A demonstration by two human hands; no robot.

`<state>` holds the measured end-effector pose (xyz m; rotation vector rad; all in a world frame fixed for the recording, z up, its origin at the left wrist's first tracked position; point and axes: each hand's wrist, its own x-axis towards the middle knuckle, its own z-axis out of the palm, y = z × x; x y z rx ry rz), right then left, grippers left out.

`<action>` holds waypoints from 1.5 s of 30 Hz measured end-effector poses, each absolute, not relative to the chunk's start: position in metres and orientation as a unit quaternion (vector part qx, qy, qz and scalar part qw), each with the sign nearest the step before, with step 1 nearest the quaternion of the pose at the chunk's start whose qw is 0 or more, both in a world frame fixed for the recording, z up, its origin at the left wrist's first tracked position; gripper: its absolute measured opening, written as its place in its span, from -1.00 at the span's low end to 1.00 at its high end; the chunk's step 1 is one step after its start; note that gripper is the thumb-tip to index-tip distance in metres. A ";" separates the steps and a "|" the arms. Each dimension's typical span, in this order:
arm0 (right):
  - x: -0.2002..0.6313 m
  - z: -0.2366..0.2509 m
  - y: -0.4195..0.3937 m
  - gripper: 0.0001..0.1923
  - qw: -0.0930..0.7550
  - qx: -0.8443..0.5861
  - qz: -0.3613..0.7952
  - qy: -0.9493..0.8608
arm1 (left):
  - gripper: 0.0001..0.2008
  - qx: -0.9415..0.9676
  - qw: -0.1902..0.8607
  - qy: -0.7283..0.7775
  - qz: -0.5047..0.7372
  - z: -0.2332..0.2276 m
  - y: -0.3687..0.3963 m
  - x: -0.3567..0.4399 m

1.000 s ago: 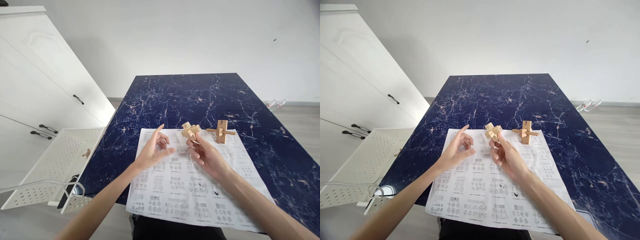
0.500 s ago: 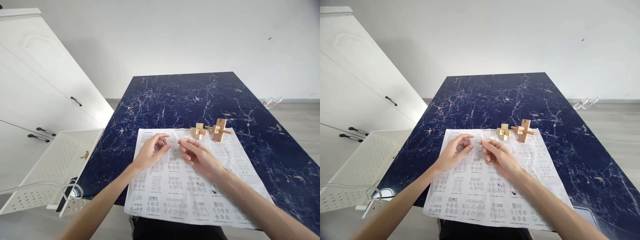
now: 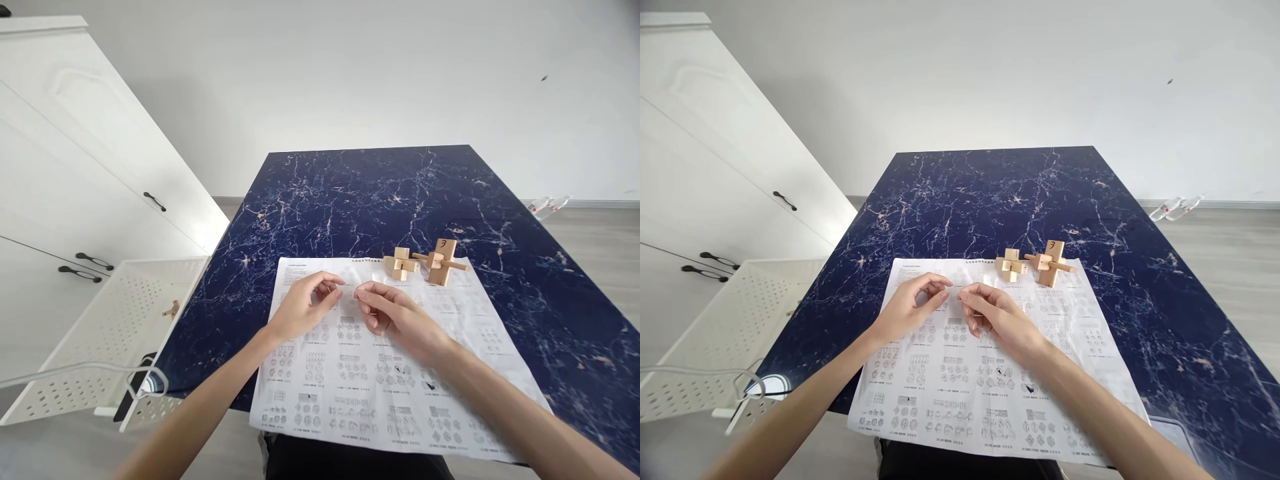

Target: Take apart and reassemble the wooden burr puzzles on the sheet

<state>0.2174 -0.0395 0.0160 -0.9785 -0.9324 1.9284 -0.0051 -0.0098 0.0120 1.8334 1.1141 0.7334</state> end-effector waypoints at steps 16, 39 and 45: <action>0.217 0.017 -0.040 -0.57 0.378 -0.385 0.760 -0.363 | -0.80 0.738 0.420 0.441 0.292 0.013 -0.010 -0.005; 0.218 0.016 -0.041 -0.59 0.381 -0.384 0.760 -0.361 | -0.79 0.743 0.413 0.442 0.287 0.013 -0.010 -0.005; 0.218 0.016 -0.041 -0.58 0.378 -0.381 0.763 -0.360 | -0.79 0.744 0.414 0.440 0.287 0.014 -0.010 -0.005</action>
